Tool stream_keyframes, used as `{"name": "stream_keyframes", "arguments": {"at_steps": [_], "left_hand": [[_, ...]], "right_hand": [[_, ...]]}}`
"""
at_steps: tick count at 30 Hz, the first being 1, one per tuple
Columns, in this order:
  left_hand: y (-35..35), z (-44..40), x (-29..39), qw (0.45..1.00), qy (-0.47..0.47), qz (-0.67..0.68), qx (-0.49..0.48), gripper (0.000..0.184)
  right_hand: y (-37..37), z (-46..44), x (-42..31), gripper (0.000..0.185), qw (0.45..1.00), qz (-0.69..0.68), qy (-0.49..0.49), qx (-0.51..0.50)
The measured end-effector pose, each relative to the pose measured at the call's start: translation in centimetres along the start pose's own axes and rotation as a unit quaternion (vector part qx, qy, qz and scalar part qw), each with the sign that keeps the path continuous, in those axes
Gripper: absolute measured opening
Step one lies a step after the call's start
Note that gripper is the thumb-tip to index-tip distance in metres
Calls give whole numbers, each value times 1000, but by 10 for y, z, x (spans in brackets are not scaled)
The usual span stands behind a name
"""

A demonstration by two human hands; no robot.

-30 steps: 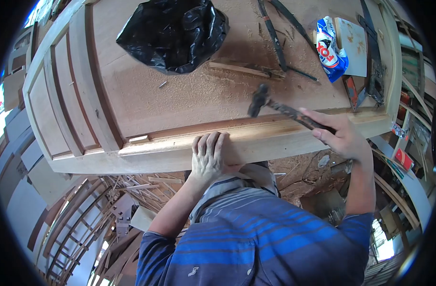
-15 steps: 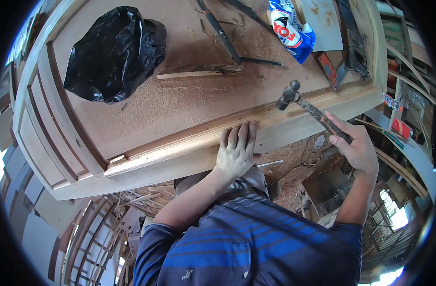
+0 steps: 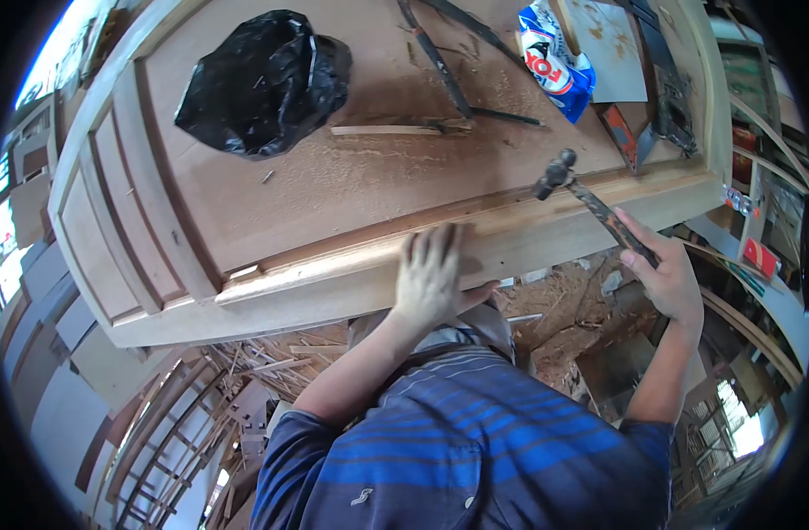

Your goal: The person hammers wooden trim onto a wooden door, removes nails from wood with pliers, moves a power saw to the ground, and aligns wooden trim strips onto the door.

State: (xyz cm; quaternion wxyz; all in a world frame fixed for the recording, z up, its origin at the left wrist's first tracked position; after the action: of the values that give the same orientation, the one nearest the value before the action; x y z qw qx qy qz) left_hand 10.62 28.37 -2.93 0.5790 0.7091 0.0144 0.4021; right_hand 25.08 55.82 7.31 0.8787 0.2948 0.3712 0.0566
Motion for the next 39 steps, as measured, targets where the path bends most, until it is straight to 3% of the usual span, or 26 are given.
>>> {"name": "stream_keyframes", "arguments": {"at_steps": [3,7,12,18,24,32,39], "left_hand": [[37,26,-48,998,48,-45,1,88],[77,54,-78,994,61,-76,56,75],[69,56,-82,987,70,-99,104,54],[94,68,-96,980,60,-112,153,52],[100,72,-80,976,64,-120,169,55],[92,56,-79,986,65,-119,101,54],[95,54,-62,983,89,-131,97,46]], "right_hand": [[-2,23,21,57,999,-7,-7,31],[-20,53,58,58,976,-155,-134,74],[-52,63,35,60,967,-225,-74,97],[-98,81,33,59,951,-294,14,95],[-150,105,49,60,924,-365,31,106],[-133,92,80,59,918,-383,44,91],[-115,62,106,61,941,-329,47,72]]}}
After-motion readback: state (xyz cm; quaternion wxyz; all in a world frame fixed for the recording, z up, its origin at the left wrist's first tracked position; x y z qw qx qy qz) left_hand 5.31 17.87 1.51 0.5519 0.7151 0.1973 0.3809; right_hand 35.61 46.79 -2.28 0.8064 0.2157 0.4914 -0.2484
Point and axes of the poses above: each hand's wrist, its own z-axis away from the middle knuckle, its own y-axis out of the back of the hand, x = y × z, the point moved 8 cm from there along -z, towards the middle knuckle, and after that the axes turned 7 degrees about x, right-handed, at the moved point
